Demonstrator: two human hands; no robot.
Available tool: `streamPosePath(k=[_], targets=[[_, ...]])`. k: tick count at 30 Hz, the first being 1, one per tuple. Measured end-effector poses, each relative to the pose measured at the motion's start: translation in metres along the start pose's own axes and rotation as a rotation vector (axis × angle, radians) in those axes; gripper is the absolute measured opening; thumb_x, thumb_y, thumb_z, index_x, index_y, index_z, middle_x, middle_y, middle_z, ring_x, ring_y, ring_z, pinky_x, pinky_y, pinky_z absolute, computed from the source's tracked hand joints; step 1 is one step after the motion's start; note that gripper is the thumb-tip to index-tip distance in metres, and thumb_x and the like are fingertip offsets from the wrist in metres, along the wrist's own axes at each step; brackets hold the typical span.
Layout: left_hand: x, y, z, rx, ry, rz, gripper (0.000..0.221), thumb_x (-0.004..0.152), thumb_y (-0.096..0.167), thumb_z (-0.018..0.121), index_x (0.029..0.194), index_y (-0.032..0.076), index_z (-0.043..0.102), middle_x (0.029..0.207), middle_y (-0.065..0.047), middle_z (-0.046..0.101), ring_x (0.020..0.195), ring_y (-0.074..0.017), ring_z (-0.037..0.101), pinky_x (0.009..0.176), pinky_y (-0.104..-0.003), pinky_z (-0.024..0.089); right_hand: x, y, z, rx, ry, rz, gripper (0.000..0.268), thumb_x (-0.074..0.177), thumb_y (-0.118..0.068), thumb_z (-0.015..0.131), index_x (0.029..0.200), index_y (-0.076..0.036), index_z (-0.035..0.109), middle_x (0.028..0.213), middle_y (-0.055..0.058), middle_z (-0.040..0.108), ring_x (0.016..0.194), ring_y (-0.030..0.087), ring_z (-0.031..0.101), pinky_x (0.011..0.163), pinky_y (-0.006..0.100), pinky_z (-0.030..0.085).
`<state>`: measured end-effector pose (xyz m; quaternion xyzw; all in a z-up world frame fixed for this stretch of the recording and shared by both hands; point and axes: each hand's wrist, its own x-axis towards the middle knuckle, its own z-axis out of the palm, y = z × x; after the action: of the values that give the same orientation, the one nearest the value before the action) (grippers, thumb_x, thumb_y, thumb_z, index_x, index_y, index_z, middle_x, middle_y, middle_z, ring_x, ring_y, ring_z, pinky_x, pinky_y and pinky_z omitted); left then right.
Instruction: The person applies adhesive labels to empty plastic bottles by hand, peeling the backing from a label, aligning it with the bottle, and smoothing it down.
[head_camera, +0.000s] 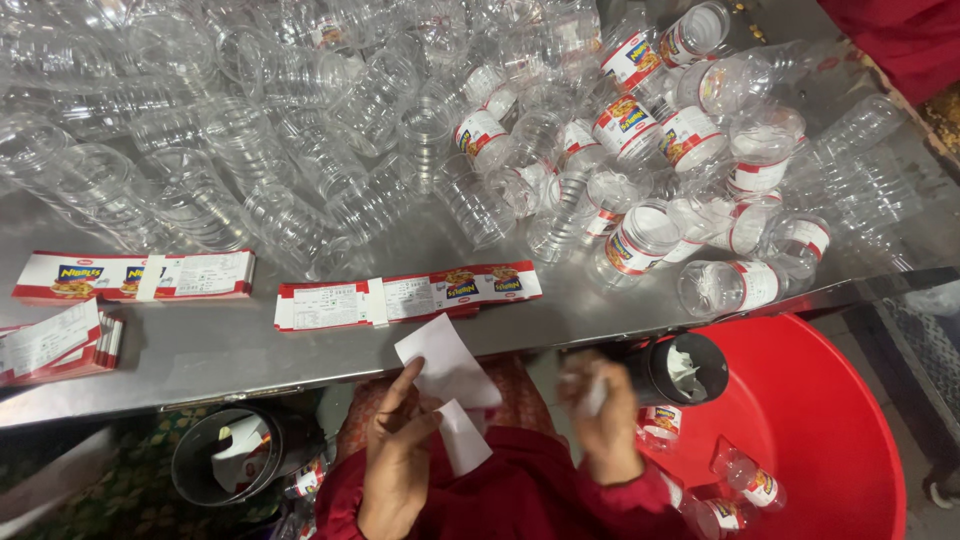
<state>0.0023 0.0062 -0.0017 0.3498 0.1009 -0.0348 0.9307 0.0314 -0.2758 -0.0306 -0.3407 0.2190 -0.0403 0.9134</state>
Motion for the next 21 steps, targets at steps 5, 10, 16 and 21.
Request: streamPosePath(k=[5,10,16,21], targets=[[0.012,0.009,-0.003,-0.189,0.04,-0.196,0.075,0.072,-0.001,0.051,0.147,-0.003,0.05,0.104,-0.004,0.065,0.089,-0.0163,0.055,0.09,-0.032,0.046,0.034,-0.06,-0.058,-0.721,0.326,-1.104,0.014,0.113,-0.015,0.063,0.104,-0.004,0.061,0.088,0.006,0.058,0.076,0.021,0.052,0.069,0.038,0.043],[0.02,-0.001,-0.011,-0.397,-0.05,-0.307,0.075,0.073,0.001,0.055,0.148,-0.001,0.049,0.084,-0.002,0.051,0.084,-0.017,0.049,0.089,-0.034,0.045,0.079,-0.105,-0.16,-1.898,0.604,-0.955,0.01,0.097,-0.013,0.067,0.097,-0.005,0.073,0.095,0.024,0.07,0.088,0.044,0.067,0.078,0.053,0.052],[0.023,-0.006,-0.015,-0.291,-0.223,-0.264,0.068,0.073,0.0,0.057,0.14,-0.007,0.057,0.084,-0.005,0.055,0.082,-0.0189,0.052,0.091,-0.035,0.047,0.085,-0.118,-0.167,-2.006,0.386,-0.759,0.021,0.094,-0.012,0.061,0.102,-0.015,0.081,0.093,0.024,0.073,0.088,0.042,0.071,0.082,0.05,0.057],[0.018,0.036,0.007,0.364,-0.83,-0.198,0.053,0.067,-0.004,0.052,0.112,-0.006,0.078,0.092,-0.01,0.066,0.081,-0.02,0.062,0.072,-0.032,0.05,0.034,-0.099,-0.069,-1.57,0.328,-1.002,0.022,0.095,-0.016,0.061,0.108,-0.009,0.076,0.102,0.016,0.075,0.087,0.029,0.076,0.077,0.04,0.059]])
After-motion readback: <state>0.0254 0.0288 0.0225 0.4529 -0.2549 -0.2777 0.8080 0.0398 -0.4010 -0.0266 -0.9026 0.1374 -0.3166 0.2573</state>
